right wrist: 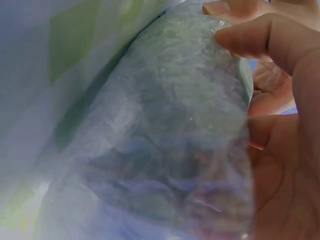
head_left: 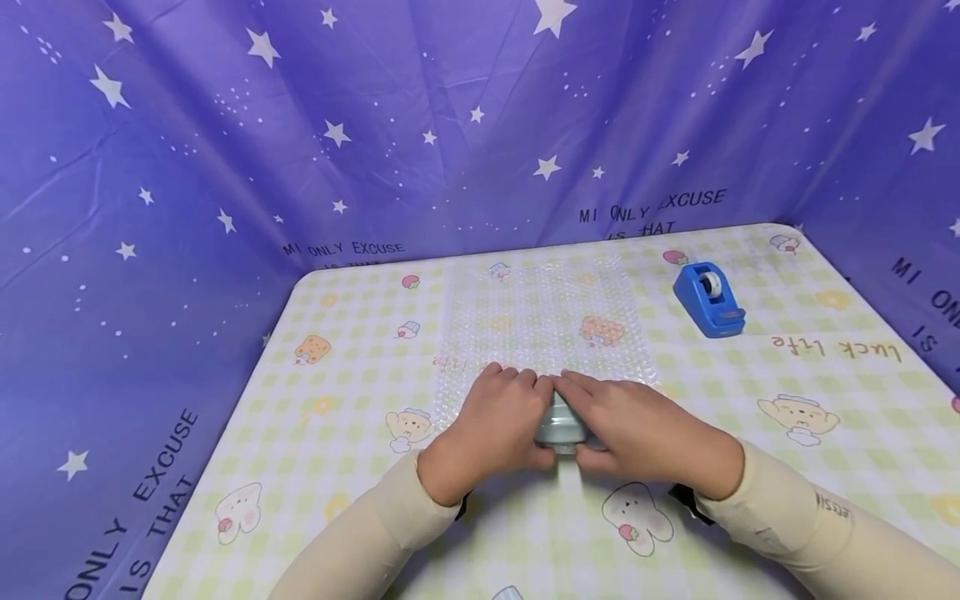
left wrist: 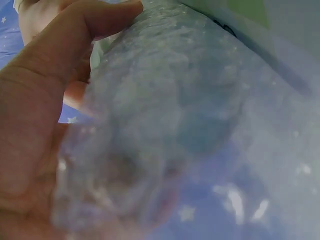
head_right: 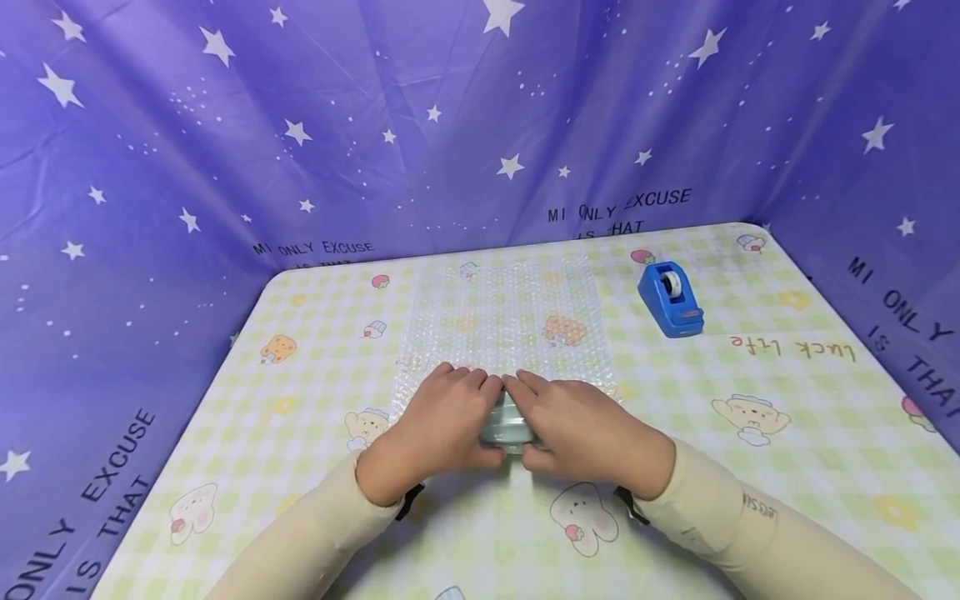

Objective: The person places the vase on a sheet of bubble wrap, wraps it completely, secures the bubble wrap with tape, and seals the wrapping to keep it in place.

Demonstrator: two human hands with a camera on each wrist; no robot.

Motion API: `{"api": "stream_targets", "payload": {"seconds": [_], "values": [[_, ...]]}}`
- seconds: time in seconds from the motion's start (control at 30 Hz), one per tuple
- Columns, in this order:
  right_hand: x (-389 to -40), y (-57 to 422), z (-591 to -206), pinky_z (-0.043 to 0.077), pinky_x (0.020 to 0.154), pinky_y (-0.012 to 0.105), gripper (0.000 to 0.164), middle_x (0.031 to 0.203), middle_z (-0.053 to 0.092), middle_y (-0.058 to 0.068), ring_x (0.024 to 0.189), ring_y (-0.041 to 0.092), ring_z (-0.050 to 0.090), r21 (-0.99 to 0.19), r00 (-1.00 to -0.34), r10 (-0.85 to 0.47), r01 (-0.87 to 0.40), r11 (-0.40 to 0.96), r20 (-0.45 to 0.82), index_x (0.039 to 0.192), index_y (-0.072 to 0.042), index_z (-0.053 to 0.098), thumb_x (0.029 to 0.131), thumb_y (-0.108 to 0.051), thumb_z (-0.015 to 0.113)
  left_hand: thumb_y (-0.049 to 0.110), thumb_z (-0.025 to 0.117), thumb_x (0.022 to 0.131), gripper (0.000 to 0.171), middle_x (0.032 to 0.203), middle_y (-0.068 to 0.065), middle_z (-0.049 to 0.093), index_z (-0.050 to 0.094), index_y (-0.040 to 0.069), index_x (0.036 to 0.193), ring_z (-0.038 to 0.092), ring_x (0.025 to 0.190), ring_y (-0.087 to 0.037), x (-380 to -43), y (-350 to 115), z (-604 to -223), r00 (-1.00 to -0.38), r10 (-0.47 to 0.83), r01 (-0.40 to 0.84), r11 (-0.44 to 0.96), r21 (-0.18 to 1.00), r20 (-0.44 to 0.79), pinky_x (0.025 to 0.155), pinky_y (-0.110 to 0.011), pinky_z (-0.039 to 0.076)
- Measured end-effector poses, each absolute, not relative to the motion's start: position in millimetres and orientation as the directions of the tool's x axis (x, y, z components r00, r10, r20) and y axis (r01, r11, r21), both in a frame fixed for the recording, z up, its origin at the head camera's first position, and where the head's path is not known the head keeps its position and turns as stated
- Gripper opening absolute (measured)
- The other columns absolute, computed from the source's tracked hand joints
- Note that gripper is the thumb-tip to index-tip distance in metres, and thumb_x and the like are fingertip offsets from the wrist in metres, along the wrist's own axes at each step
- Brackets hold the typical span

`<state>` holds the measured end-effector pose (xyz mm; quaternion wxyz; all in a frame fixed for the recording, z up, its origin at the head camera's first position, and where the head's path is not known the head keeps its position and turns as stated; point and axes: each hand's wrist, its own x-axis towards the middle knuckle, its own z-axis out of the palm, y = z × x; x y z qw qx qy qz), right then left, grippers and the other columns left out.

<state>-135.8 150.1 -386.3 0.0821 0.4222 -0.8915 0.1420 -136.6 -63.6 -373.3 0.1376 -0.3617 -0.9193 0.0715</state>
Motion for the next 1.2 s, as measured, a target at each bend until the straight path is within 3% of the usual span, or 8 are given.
{"api": "stream_targets", "payload": {"seconds": [0.17,0.43,0.77,1.2], "values": [[-138.3,151.9,-385.0,0.049,0.068,0.027,0.062,0.103,0.058,-0.01,0.077,0.004,0.053,-0.234,-0.619,-0.742,-0.785,0.574,0.258,0.133,-0.01,0.051,0.078,-0.023,0.074,0.063,0.081,0.062,0.063,0.08,0.006,0.065,0.067,0.015,0.101,0.059,0.066,-0.014,-136.5,-63.9,-374.0,-0.696,0.687,0.647,0.726,-0.233,0.209,0.065,-0.033,0.045],[-139.0,153.9,-386.2,0.05,0.07,0.027,0.064,0.103,0.06,-0.011,0.078,0.003,0.054,-0.274,-0.634,-0.739,-0.77,0.577,0.226,0.138,-0.01,0.05,0.08,-0.024,0.074,0.062,0.08,0.061,0.056,0.074,0.007,0.063,0.064,0.017,0.089,0.055,0.06,-0.013,-138.8,-65.2,-375.6,-0.688,0.694,0.664,0.72,-0.203,0.212,0.061,-0.032,0.043],[-141.5,154.2,-386.0,0.05,0.071,0.027,0.066,0.105,0.061,-0.011,0.079,0.003,0.055,-0.315,-0.652,-0.732,-0.749,0.582,0.197,0.14,-0.011,0.049,0.08,-0.023,0.073,0.065,0.078,0.063,0.057,0.075,0.008,0.063,0.066,0.017,0.092,0.055,0.061,-0.013,-140.0,-67.3,-375.4,-0.682,0.7,0.672,0.715,-0.196,0.213,0.062,-0.031,0.043],[-141.7,154.6,-386.2,0.052,0.074,0.029,0.069,0.122,0.063,-0.005,0.084,0.005,0.057,-0.299,-0.662,-0.727,-0.742,0.6,0.183,0.145,-0.01,0.047,0.083,-0.026,0.072,0.065,0.077,0.066,0.058,0.077,0.008,0.064,0.068,0.017,0.096,0.057,0.064,-0.013,-141.9,-68.9,-374.8,-0.691,0.699,0.675,0.715,-0.181,0.185,0.064,-0.032,0.046]]}}
